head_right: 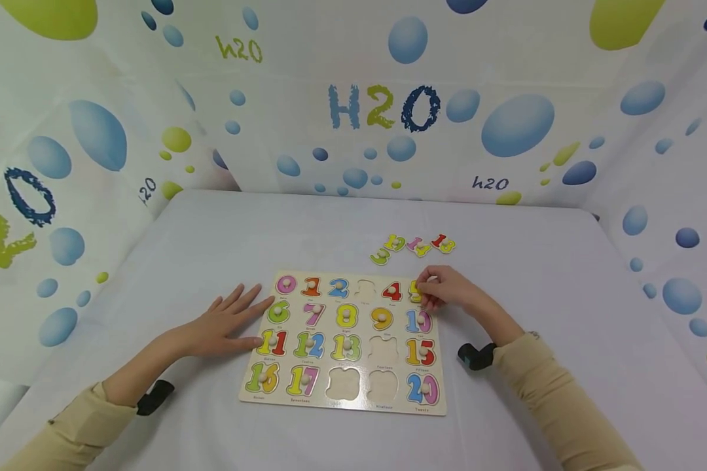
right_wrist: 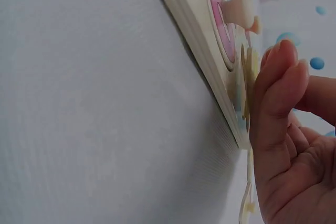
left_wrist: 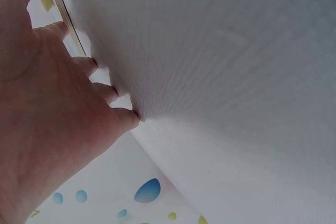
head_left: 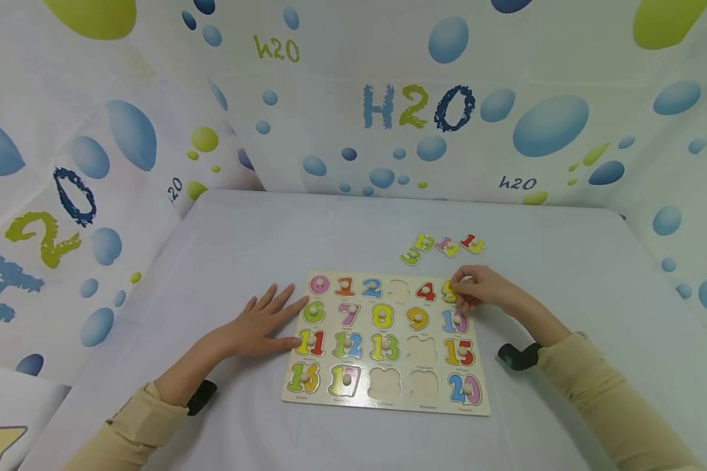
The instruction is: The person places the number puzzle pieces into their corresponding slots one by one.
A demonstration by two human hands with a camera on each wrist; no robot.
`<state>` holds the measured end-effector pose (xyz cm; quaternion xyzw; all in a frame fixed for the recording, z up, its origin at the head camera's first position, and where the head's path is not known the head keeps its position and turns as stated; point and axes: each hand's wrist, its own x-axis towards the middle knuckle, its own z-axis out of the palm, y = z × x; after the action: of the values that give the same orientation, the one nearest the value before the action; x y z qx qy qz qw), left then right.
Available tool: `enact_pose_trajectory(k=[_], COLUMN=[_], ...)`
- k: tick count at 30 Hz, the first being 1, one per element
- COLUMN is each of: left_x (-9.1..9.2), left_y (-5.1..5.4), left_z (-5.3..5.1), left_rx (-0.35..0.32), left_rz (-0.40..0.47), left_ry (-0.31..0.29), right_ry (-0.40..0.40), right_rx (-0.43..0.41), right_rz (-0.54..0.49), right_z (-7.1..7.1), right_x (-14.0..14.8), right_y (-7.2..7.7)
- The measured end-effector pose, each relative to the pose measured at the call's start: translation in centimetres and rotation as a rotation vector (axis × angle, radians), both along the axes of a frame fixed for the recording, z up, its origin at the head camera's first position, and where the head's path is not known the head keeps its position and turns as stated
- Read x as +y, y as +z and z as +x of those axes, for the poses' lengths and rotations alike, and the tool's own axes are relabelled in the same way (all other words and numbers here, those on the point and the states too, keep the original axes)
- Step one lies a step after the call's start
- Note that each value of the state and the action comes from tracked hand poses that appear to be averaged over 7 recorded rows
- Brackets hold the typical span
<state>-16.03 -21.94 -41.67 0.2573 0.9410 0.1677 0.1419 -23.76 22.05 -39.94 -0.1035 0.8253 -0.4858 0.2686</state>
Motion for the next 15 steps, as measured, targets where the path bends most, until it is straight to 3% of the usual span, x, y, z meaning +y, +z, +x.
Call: enact_pose_trajectory(k=[10,15], left_x=[0.11,0.11], left_y=[0.20,0.10], left_z=[0.11,0.05], left_rx=[0.002,0.004], left_rz=[0.007,0.005], left_ry=[-0.003,-0.010], right_ry=[-0.075,-0.011], right_rx=[-0.025,-0.045], right_rz=[0.090,0.122], right_z=[0.14,-0.57], right_x=[-0.86,0.02], right_y=[-0.43,0.00])
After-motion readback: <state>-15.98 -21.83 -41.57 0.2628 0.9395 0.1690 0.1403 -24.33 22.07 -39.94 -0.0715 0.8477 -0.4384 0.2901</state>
